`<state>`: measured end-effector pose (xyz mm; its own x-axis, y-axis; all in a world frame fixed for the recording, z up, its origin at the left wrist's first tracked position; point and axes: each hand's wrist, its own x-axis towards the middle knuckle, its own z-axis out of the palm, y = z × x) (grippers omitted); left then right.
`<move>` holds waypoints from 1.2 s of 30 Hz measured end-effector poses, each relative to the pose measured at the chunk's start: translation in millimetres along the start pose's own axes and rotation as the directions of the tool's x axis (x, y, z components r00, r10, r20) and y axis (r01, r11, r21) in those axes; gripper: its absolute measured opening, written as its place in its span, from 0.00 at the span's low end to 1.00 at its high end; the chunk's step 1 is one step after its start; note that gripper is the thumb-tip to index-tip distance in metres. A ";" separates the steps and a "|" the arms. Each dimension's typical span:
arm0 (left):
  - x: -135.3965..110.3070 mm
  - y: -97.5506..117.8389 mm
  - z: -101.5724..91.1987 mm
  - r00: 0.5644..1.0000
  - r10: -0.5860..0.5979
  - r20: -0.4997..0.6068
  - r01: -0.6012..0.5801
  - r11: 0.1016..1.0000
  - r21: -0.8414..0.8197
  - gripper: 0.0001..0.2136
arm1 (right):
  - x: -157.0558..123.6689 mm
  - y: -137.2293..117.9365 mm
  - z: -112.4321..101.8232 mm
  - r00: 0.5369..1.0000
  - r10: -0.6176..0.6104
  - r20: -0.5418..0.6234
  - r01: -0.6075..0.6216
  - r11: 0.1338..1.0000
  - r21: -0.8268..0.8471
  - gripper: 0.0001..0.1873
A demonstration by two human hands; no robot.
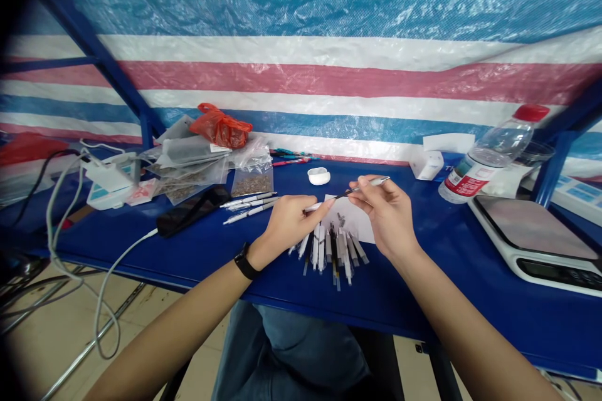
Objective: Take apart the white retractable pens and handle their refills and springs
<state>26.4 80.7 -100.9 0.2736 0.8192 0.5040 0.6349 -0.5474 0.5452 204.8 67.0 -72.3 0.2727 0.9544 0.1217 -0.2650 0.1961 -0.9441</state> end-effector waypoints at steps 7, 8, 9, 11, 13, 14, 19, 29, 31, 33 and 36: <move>0.0 -0.2 0.0 1.000 -0.009 0.021 0.009 1.000 0.014 0.30 | 2.7 1.9 -2.7 0.999 -0.025 -0.046 0.025 1.000 -0.014 0.24; 0.0 -0.2 -0.2 1.000 -0.008 0.023 0.008 1.000 0.015 0.30 | 3.4 2.3 -3.3 0.998 -0.038 -0.056 0.038 0.999 -0.016 0.24; 0.0 -0.1 -0.3 1.000 -0.008 0.023 0.007 1.000 0.018 0.30 | 4.0 2.5 -3.9 0.996 -0.051 -0.067 0.050 0.999 -0.015 0.24; 0.1 -0.1 -0.4 1.000 -0.006 0.023 0.005 1.000 0.026 0.29 | 5.1 2.7 -4.9 0.993 -0.065 -0.093 0.065 0.998 -0.006 0.24; 0.3 -0.2 -0.1 1.000 -0.004 0.028 0.003 0.999 0.034 0.29 | 5.8 2.4 -5.4 0.991 -0.063 -0.119 0.064 0.998 0.008 0.23; 0.4 -0.3 0.1 0.999 -0.005 0.035 0.004 0.999 0.037 0.29 | 6.0 2.2 -5.4 0.990 -0.060 -0.130 0.062 0.998 0.016 0.23; 0.5 -0.5 0.8 0.999 -0.012 0.040 0.010 0.999 0.040 0.29 | 6.9 1.4 -5.3 0.987 -0.047 -0.152 0.055 0.997 0.049 0.23; 0.0 0.3 -1.1 0.999 -0.011 0.041 0.010 1.000 0.026 0.29 | 10.4 -1.5 -7.6 0.970 -0.107 -0.216 0.114 0.993 0.019 0.25; 0.2 0.4 -1.3 0.999 -0.020 0.038 0.019 0.999 0.026 0.29 | 10.9 -0.7 -8.2 0.970 -0.091 -0.225 0.092 0.996 -0.006 0.25; 0.5 0.2 -1.2 0.999 -0.027 0.033 0.026 0.999 0.030 0.29 | 12.3 1.1 -9.6 0.971 -0.087 -0.221 0.081 0.996 -0.035 0.24; 1.1 -0.4 -0.9 0.999 -0.040 0.020 0.039 0.998 0.047 0.30 | 14.9 2.8 -11.3 0.974 -0.080 -0.212 0.074 0.997 -0.035 0.23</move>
<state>25.8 81.7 -100.0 0.2622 0.8437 0.4683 0.6782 -0.5064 0.5326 218.5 79.3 -76.6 0.4826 0.8662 0.1294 -0.2116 0.2586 -0.9425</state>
